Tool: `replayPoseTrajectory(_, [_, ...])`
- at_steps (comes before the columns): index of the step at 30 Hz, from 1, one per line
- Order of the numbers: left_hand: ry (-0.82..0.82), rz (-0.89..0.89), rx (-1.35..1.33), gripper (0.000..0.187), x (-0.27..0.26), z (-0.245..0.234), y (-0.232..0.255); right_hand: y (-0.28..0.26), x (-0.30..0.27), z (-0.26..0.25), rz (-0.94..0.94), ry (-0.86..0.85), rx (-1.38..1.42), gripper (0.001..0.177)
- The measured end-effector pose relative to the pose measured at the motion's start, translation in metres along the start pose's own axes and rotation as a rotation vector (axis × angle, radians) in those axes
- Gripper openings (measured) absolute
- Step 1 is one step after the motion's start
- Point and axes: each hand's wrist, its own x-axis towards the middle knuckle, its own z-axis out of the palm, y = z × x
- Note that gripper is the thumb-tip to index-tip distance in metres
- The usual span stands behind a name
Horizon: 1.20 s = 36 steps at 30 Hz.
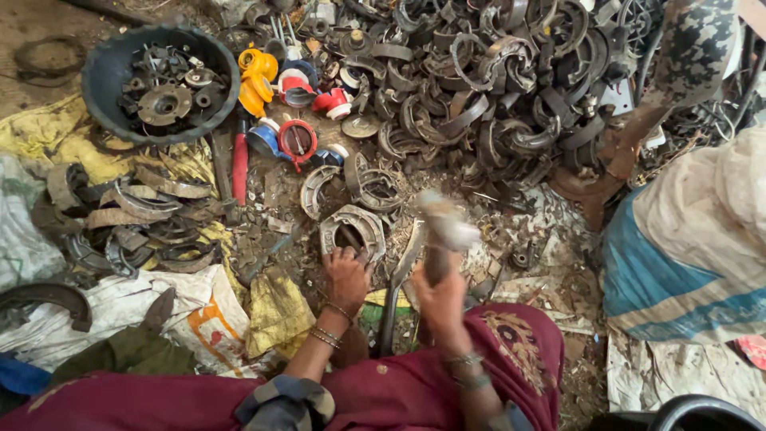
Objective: The person sits on the ground and uses a hammer to repeatedly strike a metal part held in a hexagonal metal holder. The person adjusts the part and continues striking it to break or reshape it.
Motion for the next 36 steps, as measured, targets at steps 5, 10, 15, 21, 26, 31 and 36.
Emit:
replayPoseTrajectory(5, [0.0,-0.012,0.084,0.018,0.003,0.017,-0.005,0.025,0.001,0.031,0.1,-0.169,-0.364,0.043])
replayPoseTrajectory(10, [0.058,-0.038,-0.082,0.027,-0.003,0.035,-0.005,-0.022,-0.006,-0.012,0.096,0.077,-0.029,0.035])
replayPoseTrajectory(15, [0.08,-0.017,-0.005,0.037,0.001,0.025,-0.006,-0.049,0.004,-0.037,-0.45,0.309,0.364,0.018])
replayPoseTrajectory(21, [-0.009,-0.011,-0.055,0.03,-0.005,0.023,-0.007,0.038,-0.011,0.027,-0.112,-0.12,-0.263,0.036])
replayPoseTrajectory(26, [0.02,0.025,0.051,0.031,0.002,0.018,-0.001,0.038,-0.006,0.026,-0.047,-0.111,-0.435,0.043])
replayPoseTrajectory(31, [0.065,0.012,-0.021,0.035,-0.006,0.009,0.003,-0.047,0.011,-0.026,-0.467,0.175,0.039,0.014])
replayPoseTrajectory(36, [0.005,-0.031,-0.049,0.031,0.006,0.003,0.007,-0.062,0.01,-0.036,-0.427,0.298,0.33,0.015])
